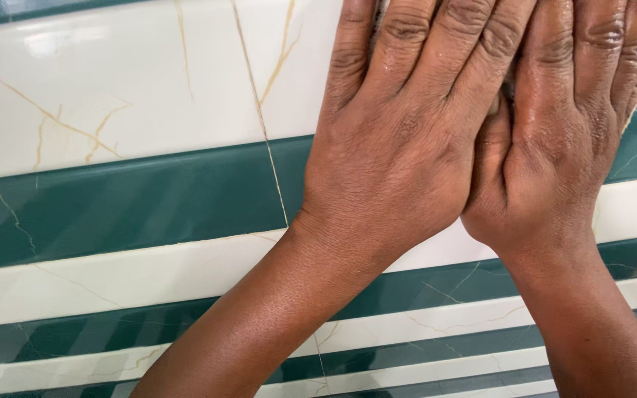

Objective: The person wipes tiled walls using a cloth by hand. They fold the cloth and continue wiping along the horizontal lines of the tiles.

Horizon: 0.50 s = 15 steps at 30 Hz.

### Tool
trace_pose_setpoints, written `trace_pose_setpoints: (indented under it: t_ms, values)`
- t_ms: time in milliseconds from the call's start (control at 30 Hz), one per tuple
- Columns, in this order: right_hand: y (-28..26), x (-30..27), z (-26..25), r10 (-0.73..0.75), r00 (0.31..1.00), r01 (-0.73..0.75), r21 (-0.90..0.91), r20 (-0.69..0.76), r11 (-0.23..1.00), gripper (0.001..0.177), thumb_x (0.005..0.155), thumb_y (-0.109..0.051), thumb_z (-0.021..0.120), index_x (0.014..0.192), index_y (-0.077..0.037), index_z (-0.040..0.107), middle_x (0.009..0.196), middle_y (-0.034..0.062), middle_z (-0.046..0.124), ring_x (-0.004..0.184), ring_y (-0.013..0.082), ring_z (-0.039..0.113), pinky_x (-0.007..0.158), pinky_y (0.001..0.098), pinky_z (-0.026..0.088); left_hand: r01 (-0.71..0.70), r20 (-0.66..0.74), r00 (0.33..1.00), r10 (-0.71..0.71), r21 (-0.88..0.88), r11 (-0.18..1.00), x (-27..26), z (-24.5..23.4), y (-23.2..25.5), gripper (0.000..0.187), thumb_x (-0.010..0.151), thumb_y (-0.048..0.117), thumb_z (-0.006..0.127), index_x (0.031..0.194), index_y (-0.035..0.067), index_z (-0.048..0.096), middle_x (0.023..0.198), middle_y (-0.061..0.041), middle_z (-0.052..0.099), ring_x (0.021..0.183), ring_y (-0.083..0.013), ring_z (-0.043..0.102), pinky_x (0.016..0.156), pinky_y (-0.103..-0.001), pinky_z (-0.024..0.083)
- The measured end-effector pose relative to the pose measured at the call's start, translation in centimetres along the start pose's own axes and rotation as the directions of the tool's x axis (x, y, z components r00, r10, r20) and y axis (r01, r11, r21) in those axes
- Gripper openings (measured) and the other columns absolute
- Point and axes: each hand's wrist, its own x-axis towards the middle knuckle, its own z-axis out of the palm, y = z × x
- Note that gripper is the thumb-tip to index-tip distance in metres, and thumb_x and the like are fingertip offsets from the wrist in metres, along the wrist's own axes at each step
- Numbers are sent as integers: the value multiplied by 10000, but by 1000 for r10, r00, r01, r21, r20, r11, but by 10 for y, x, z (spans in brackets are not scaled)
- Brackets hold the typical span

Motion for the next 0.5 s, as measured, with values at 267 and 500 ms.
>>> trace_pose_setpoints:
  t_ms: [267,500]
  values:
    - [27,-24,5,24,1000,-24,-7,6,1000,631,1097,-318,292,1594,68,254,1670,276,188,1558,403,87,1309,566,12,14,21,1000,-13,-64,998,-6,30,18,516,1101,298,347,1586,124,381,1668,-60,278,1570,-264,168,1336,-545,37]
    - [44,-59,18,61,996,-53,-118,59,992,651,1103,-345,301,1604,67,237,1657,302,170,1552,439,82,1318,573,33,3,-60,998,-3,3,1000,-29,64,26,498,1099,297,373,1558,125,460,1627,-52,366,1535,-243,266,1312,-547,92]
